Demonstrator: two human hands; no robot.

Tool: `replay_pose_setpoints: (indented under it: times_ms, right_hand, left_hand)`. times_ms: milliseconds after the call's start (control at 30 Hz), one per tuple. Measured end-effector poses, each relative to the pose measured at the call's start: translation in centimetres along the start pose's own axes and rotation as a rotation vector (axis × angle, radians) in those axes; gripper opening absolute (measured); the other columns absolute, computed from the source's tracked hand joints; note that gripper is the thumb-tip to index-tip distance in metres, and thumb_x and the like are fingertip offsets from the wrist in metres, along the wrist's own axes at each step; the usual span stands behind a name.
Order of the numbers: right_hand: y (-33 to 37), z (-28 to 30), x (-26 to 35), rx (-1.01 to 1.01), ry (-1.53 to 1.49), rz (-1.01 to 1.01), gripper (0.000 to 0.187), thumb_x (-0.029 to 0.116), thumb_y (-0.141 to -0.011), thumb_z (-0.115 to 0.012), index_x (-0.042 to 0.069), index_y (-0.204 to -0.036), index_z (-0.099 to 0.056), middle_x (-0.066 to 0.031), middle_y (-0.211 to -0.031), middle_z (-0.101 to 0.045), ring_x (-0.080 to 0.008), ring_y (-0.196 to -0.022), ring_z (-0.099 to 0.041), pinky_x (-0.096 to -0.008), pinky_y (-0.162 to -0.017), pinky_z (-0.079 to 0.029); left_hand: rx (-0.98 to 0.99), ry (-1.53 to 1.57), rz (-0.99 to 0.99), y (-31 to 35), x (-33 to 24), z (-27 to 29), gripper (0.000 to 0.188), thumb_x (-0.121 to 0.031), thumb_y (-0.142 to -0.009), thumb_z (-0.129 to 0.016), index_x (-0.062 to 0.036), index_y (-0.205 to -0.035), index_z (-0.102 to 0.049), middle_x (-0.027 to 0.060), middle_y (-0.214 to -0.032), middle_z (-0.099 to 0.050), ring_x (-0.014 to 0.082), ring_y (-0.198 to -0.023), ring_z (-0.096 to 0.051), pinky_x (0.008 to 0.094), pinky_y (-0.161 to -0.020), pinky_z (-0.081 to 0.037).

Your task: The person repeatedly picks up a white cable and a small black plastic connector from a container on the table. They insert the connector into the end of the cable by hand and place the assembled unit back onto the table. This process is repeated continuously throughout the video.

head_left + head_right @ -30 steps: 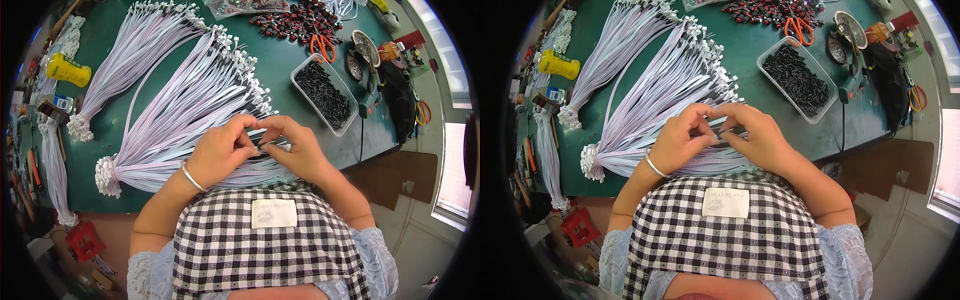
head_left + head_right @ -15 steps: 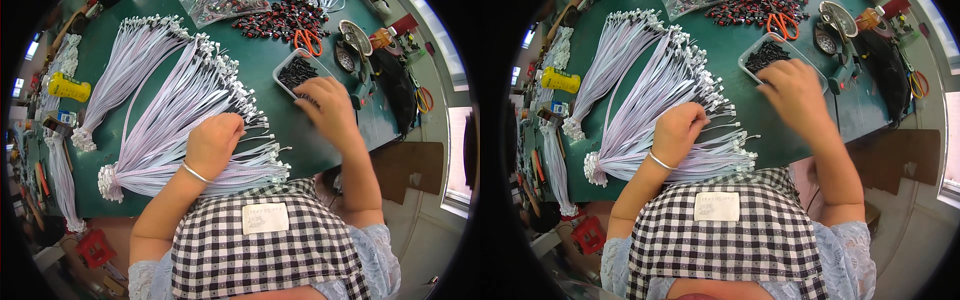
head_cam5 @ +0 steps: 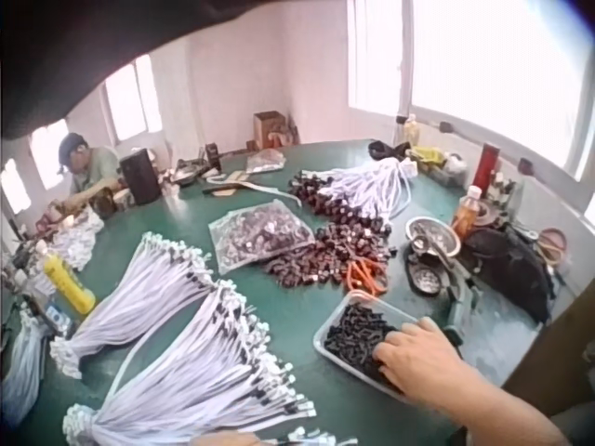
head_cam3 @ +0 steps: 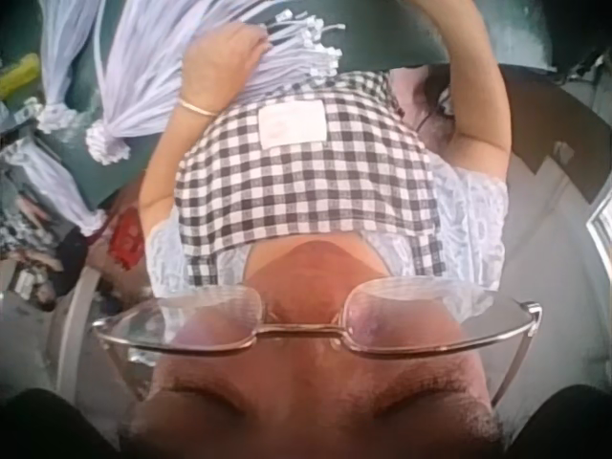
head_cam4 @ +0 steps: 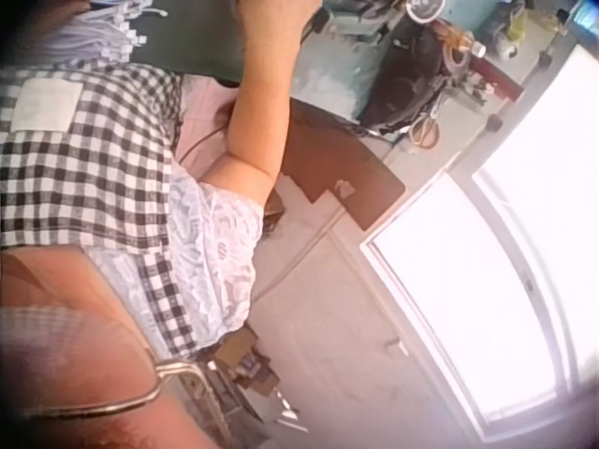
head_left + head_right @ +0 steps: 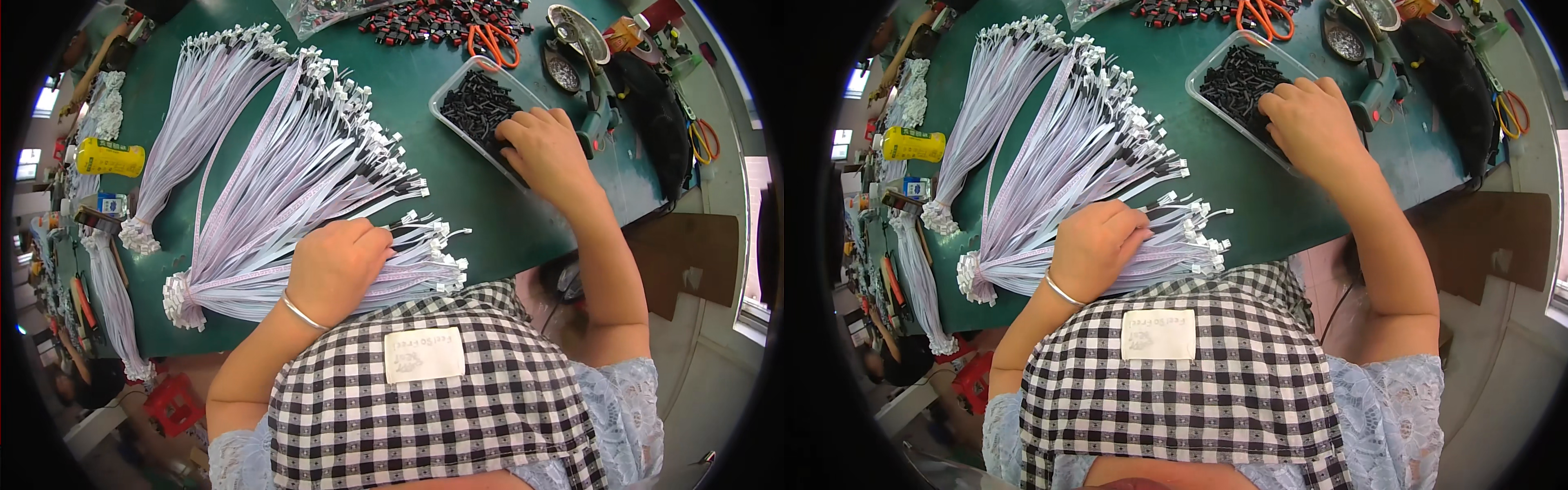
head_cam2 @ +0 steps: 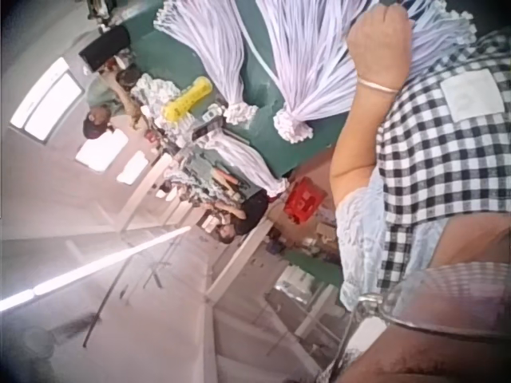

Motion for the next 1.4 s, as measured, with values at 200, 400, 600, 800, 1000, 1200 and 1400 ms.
replay_pose_setpoints:
  times_ms: [200,400,600,800,1000,1200,1400]
  right_hand:
    - [-0.1,0.6,0.4,-0.027,0.024,0.011,0.013,0.015,-0.076,-0.067,0.011,-0.087,-0.063,-0.0021,-0.083,-0.060,-0.0216,-0.087,-0.057,-0.0349,-0.080,-0.040]
    - [-0.6,4.0,4.7,-0.185,-0.235,0.081,0.014,0.014,-0.073,-0.068,0.009,-0.084,-0.060,-0.0041,-0.082,-0.058,-0.0241,-0.085,-0.056,-0.0364,-0.076,-0.040]
    - [-2.7,1.0,16.1,-0.100,-0.311,0.512,0.007,0.013,-0.073,-0.061,0.012,-0.079,-0.058,-0.0003,-0.075,-0.056,-0.0186,-0.081,-0.056,-0.0333,-0.075,-0.041]
    - [-5.4,-0.4,17.3,-0.155,-0.056,0.623,0.002,0.016,-0.075,-0.056,0.014,-0.076,-0.055,0.0012,-0.075,-0.057,-0.0169,-0.079,-0.057,-0.0309,-0.074,-0.041]
    - [-8.8,-1.0,17.5,-0.210,-0.006,0.605,0.001,0.014,-0.075,-0.056,0.014,-0.076,-0.055,0.0013,-0.075,-0.058,-0.0165,-0.080,-0.057,-0.0302,-0.075,-0.041]
    - [-10.6,-1.2,17.8,-0.228,0.040,0.568,0.001,0.014,-0.076,-0.056,0.013,-0.076,-0.055,0.0009,-0.076,-0.059,-0.0167,-0.080,-0.059,-0.0308,-0.076,-0.041]
    - [-10.1,-1.1,17.3,-0.241,-0.033,0.484,0.004,0.014,-0.078,-0.057,0.013,-0.081,-0.059,-0.0019,-0.079,-0.060,-0.0205,-0.081,-0.060,-0.0347,-0.076,-0.042]
  left_hand:
    - [-0.037,-0.013,-0.004,0.9,0.9,0.7,0.013,-0.006,-0.071,-0.069,-0.0062,-0.082,-0.062,0.0066,-0.080,-0.061,0.0269,-0.075,-0.058,0.0365,-0.065,-0.047]
    - [-0.174,-0.120,0.003,3.0,3.5,3.3,0.016,-0.004,-0.067,-0.069,-0.0070,-0.078,-0.058,0.0050,-0.080,-0.053,0.0265,-0.074,-0.052,0.0378,-0.065,-0.042]
    - [-0.241,-0.185,-0.041,3.3,4.3,3.4,0.014,-0.004,-0.066,-0.068,-0.0081,-0.075,-0.057,0.0046,-0.077,-0.050,0.0253,-0.073,-0.050,0.0363,-0.064,-0.041]
    - [-0.222,-0.344,-0.105,3.0,5.7,4.2,0.012,-0.004,-0.067,-0.063,-0.0102,-0.075,-0.057,0.0038,-0.079,-0.049,0.0239,-0.074,-0.049,0.0355,-0.064,-0.042]
    - [-0.233,-0.357,-0.107,2.6,7.9,4.7,0.016,-0.007,-0.067,-0.065,-0.0122,-0.080,-0.059,0.0017,-0.085,-0.050,0.0228,-0.080,-0.051,0.0364,-0.072,-0.042]
    - [-0.208,-0.331,-0.076,2.5,8.7,5.4,0.022,-0.009,-0.065,-0.068,-0.0139,-0.084,-0.059,0.0019,-0.086,-0.050,0.0231,-0.083,-0.051,0.0369,-0.073,-0.039]
    - [-0.200,-0.552,-0.202,1.7,9.1,5.2,0.019,-0.007,-0.067,-0.063,-0.0155,-0.084,-0.058,0.0001,-0.085,-0.051,0.0201,-0.083,-0.052,0.0348,-0.072,-0.039]
Point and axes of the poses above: each hand's wrist, its own y-axis away from the middle knuckle, its own z-axis out of the back of the hand, x = y × z, the point moved 9 cm from there along -y, towards the middle knuckle
